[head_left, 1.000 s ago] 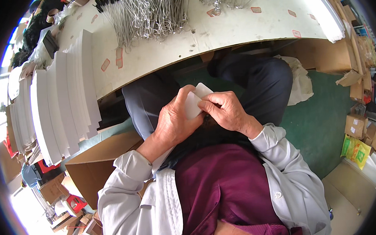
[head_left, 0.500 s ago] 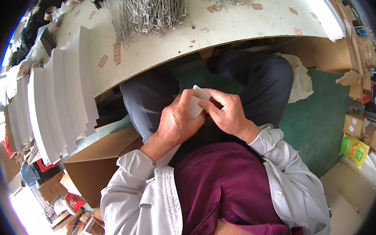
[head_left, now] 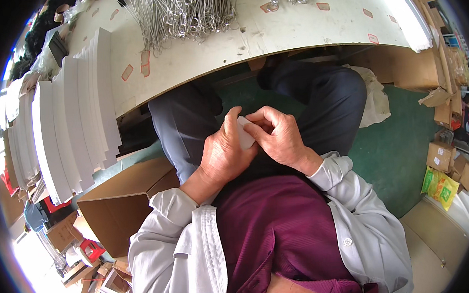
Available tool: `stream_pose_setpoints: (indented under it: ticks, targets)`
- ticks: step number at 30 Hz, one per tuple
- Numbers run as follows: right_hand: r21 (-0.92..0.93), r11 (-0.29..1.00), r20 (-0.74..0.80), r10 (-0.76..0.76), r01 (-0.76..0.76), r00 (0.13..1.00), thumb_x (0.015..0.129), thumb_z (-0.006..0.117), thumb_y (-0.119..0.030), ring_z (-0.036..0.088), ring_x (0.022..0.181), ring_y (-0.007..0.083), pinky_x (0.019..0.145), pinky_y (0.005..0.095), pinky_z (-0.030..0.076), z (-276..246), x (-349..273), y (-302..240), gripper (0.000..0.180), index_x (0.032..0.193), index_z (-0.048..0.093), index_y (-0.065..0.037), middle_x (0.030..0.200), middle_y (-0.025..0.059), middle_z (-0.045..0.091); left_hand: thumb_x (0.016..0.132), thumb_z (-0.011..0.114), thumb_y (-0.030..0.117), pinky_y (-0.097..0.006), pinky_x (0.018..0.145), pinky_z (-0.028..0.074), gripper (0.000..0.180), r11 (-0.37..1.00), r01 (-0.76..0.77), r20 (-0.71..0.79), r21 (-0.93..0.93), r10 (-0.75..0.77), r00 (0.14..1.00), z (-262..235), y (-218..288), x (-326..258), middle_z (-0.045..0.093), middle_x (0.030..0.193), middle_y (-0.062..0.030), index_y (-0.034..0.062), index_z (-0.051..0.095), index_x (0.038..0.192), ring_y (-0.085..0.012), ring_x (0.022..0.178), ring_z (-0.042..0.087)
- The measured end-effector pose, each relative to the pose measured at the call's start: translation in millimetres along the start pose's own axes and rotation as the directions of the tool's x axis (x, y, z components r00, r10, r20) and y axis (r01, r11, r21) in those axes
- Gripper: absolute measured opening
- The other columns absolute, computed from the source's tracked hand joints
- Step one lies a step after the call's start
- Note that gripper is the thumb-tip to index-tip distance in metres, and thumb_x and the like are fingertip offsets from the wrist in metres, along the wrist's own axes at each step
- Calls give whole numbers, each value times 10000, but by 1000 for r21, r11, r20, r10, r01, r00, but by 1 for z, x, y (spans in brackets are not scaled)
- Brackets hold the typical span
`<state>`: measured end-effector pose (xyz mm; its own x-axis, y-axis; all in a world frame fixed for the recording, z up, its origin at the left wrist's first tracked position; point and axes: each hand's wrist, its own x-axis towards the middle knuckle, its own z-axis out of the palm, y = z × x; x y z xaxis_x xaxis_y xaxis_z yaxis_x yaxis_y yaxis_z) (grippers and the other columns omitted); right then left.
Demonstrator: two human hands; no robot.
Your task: Packing several long-handled wire brushes into a white paper or cardboard sleeve.
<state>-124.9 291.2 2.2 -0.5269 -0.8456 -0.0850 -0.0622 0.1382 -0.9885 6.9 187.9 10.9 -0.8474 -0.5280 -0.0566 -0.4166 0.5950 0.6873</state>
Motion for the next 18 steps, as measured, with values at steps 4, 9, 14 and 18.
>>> stream_pose_setpoints:
  ticks: [4,9,14,18]
  targets:
    - [152,987,-13,45,-42,999,969,732,-78,747,800,133,660,284,590,0,1,2,139,993,673,47,879,120,772,777,852,189,-481,722,619,680,1000,-7,-67,18,8,998,3,5,0,721,959,-252,-2,481,1314,-436,862,741]
    - [282,933,46,220,-224,975,976,730,-86,664,669,62,557,228,517,-9,4,8,115,967,696,23,808,71,745,759,866,204,-475,716,614,555,999,34,-60,3,-34,998,2,8,-3,722,959,-239,-23,582,1179,-429,857,739]
    - [309,895,92,308,-321,947,980,729,-91,605,597,28,502,201,467,-13,5,6,108,910,716,-9,755,31,717,771,885,284,-456,601,597,541,988,-126,-138,89,137,981,5,1,-6,686,874,-198,-28,558,1069,-384,744,719]
    - [221,951,9,220,-216,976,969,740,-103,590,603,23,515,221,462,-6,3,3,152,864,713,3,716,16,704,763,879,250,-455,601,596,523,993,-110,-155,33,114,981,4,5,-6,685,883,-199,-29,561,1071,-382,740,714]
